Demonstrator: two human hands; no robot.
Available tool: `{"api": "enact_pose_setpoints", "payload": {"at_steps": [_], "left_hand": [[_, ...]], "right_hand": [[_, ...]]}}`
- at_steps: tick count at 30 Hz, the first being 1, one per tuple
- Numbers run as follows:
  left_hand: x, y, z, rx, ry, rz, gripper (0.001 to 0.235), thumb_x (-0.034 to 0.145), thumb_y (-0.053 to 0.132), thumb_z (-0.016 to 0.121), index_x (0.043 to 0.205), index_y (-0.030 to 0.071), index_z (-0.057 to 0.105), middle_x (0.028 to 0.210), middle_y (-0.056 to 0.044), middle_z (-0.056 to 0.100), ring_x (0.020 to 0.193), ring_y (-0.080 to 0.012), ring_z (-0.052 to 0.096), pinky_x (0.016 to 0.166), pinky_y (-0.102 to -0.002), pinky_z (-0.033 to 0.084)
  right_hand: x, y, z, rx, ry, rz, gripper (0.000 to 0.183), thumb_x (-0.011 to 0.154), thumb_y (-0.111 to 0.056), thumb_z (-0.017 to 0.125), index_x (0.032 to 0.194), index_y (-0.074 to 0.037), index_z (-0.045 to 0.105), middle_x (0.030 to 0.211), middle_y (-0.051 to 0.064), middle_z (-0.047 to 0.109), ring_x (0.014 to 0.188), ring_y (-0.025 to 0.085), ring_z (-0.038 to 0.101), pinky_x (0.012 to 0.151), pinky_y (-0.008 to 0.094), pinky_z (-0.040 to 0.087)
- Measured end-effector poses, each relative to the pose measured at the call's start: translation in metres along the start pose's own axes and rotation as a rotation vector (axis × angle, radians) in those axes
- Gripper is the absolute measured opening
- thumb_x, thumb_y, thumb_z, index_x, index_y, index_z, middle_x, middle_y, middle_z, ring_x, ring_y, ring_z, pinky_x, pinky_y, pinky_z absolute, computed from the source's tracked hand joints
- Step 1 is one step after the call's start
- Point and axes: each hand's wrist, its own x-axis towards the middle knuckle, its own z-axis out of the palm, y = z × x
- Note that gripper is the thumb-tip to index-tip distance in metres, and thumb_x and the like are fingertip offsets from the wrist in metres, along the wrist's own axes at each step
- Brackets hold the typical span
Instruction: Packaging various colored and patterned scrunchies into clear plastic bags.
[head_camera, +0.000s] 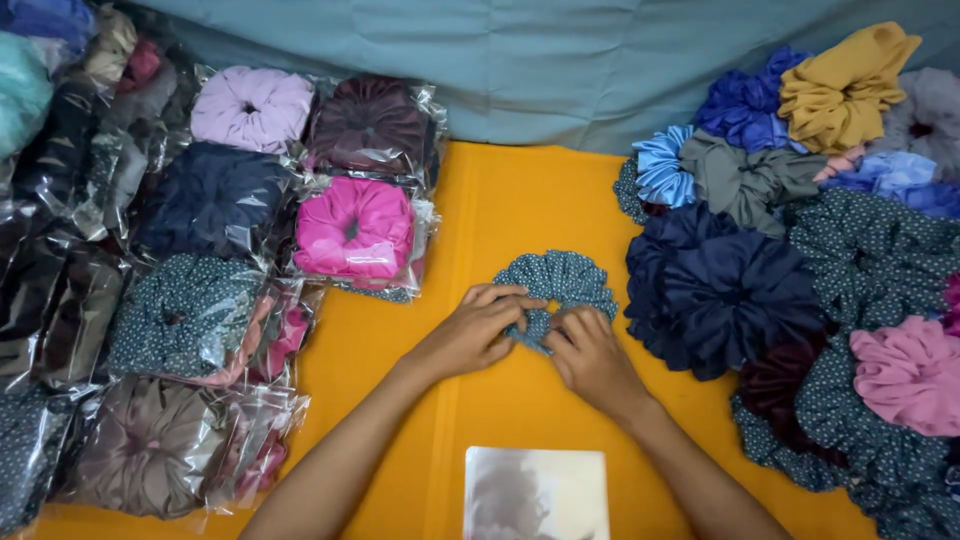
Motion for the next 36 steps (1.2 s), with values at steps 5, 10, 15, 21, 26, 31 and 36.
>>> {"api": "enact_pose_setpoints", "payload": {"at_steps": [5, 10, 15, 21, 26, 31, 36], "left_hand": [[-0.003, -0.001, 0.003, 0.008, 0.065, 0.099, 0.010, 0.088, 0.010, 0.064, 0.096, 0.014, 0.068, 0.133, -0.009, 0.066, 0.138, -0.0319, 0.047, 0.107, -0.049, 0.035], [0.000, -0.001, 0.004, -0.025, 0.031, 0.035, 0.034, 0.084, 0.017, 0.061, 0.118, 0.014, 0.062, 0.136, -0.011, 0.063, 0.137, -0.0313, 0.048, 0.106, -0.046, 0.033], [0.002, -0.001, 0.002, 0.109, -0.018, -0.019, 0.040, 0.080, 0.010, 0.053, 0.120, 0.013, 0.057, 0.143, -0.009, 0.058, 0.141, -0.0338, 0.039, 0.105, -0.048, 0.024], [0.001, -0.008, 0.007, 0.171, 0.009, -0.001, 0.026, 0.093, 0.015, 0.052, 0.117, 0.016, 0.060, 0.137, -0.004, 0.060, 0.125, -0.0267, 0.048, 0.095, -0.040, 0.031], [0.000, -0.012, 0.014, 0.208, 0.090, 0.064, 0.010, 0.096, 0.022, 0.058, 0.103, 0.016, 0.060, 0.132, -0.002, 0.063, 0.121, -0.0267, 0.051, 0.093, -0.040, 0.035], [0.000, -0.014, 0.018, 0.319, 0.178, 0.124, 0.015, 0.102, 0.030, 0.055, 0.094, 0.018, 0.058, 0.128, 0.003, 0.064, 0.130, -0.0238, 0.048, 0.099, -0.042, 0.032], [0.001, -0.012, 0.014, 0.276, 0.170, 0.210, 0.027, 0.102, 0.042, 0.056, 0.093, 0.016, 0.056, 0.122, -0.001, 0.067, 0.131, -0.0231, 0.053, 0.111, -0.049, 0.032]], "right_hand": [[0.001, -0.001, -0.012, -0.032, -0.011, -0.073, 0.005, 0.086, -0.014, 0.059, 0.088, -0.010, 0.062, 0.096, 0.010, 0.058, 0.104, 0.034, 0.061, 0.098, 0.051, 0.050], [0.009, -0.012, -0.016, 0.062, 0.010, -0.074, 0.033, 0.095, -0.038, 0.064, 0.113, -0.010, 0.065, 0.110, 0.011, 0.061, 0.112, 0.033, 0.061, 0.103, 0.051, 0.048], [0.002, -0.006, 0.000, -0.002, -0.069, -0.076, 0.015, 0.101, -0.025, 0.057, 0.097, -0.012, 0.064, 0.086, 0.005, 0.054, 0.094, 0.028, 0.060, 0.097, 0.047, 0.049], [-0.011, 0.016, 0.001, 0.012, -0.110, -0.073, 0.020, 0.080, -0.027, 0.059, 0.091, -0.012, 0.063, 0.088, 0.008, 0.054, 0.093, 0.032, 0.059, 0.095, 0.050, 0.048], [0.007, -0.006, -0.014, -0.018, -0.008, -0.043, 0.032, 0.094, -0.041, 0.061, 0.106, -0.011, 0.062, 0.100, 0.010, 0.058, 0.097, 0.031, 0.060, 0.096, 0.050, 0.049], [-0.003, -0.002, 0.007, -0.039, -0.016, -0.075, 0.025, 0.095, -0.015, 0.058, 0.118, -0.007, 0.065, 0.093, 0.009, 0.058, 0.091, 0.030, 0.062, 0.093, 0.048, 0.051], [-0.022, 0.022, 0.018, -0.035, -0.017, -0.067, 0.014, 0.096, -0.012, 0.053, 0.087, -0.009, 0.062, 0.084, 0.008, 0.053, 0.091, 0.031, 0.060, 0.096, 0.048, 0.052]]}}
